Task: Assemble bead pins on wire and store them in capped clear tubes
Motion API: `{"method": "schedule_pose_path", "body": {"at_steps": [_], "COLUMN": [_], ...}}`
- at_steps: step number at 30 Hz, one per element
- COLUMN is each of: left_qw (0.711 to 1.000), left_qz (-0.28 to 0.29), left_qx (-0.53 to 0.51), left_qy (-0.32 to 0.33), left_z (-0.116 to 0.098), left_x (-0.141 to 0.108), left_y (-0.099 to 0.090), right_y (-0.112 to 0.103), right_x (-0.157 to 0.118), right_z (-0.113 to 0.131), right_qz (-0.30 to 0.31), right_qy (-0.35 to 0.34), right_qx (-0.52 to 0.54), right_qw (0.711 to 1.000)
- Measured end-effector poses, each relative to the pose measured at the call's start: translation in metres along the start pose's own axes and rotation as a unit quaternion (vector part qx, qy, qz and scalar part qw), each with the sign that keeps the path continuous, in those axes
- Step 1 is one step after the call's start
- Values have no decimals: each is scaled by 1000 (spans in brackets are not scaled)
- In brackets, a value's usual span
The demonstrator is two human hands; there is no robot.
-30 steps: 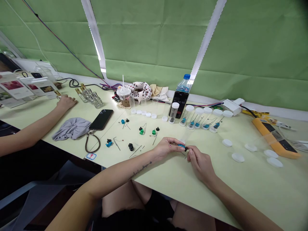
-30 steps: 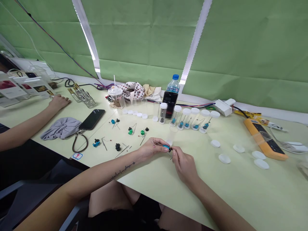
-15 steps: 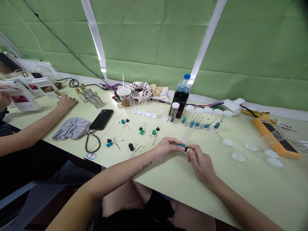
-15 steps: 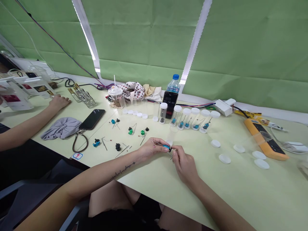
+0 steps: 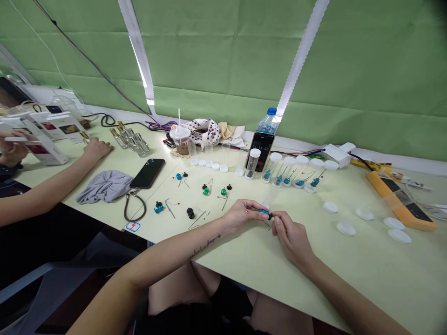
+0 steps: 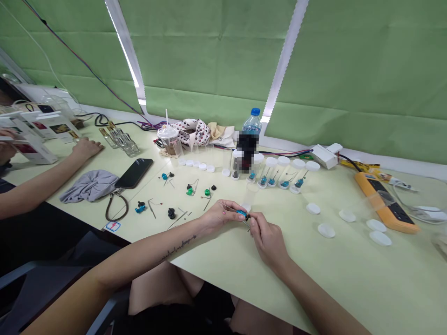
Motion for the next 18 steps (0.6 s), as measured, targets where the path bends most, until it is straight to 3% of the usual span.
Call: {"method": "schedule_pose_path", "body": {"at_steps": [18], "left_qw": [1000], "left_qz": [-6], "left_qx": [1], "left_qy": [-4], "left_z": [0], "left_x": [-1], "left_y": [0], "right_y": [1], "right_x": [-1], "right_z": [1], "right_qz": [-1], "right_qy": [-15], "right_qx": [-12], "right_qw": [1000]}}
Point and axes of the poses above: each hand's wrist, its own x-axis towards the middle knuckle, its own y-axis out of the palm, z = x × y, the point moved 9 cm from there along x, towards the middle knuckle, and after that the axes turned 13 degrees about -x, right-handed, at the moved point
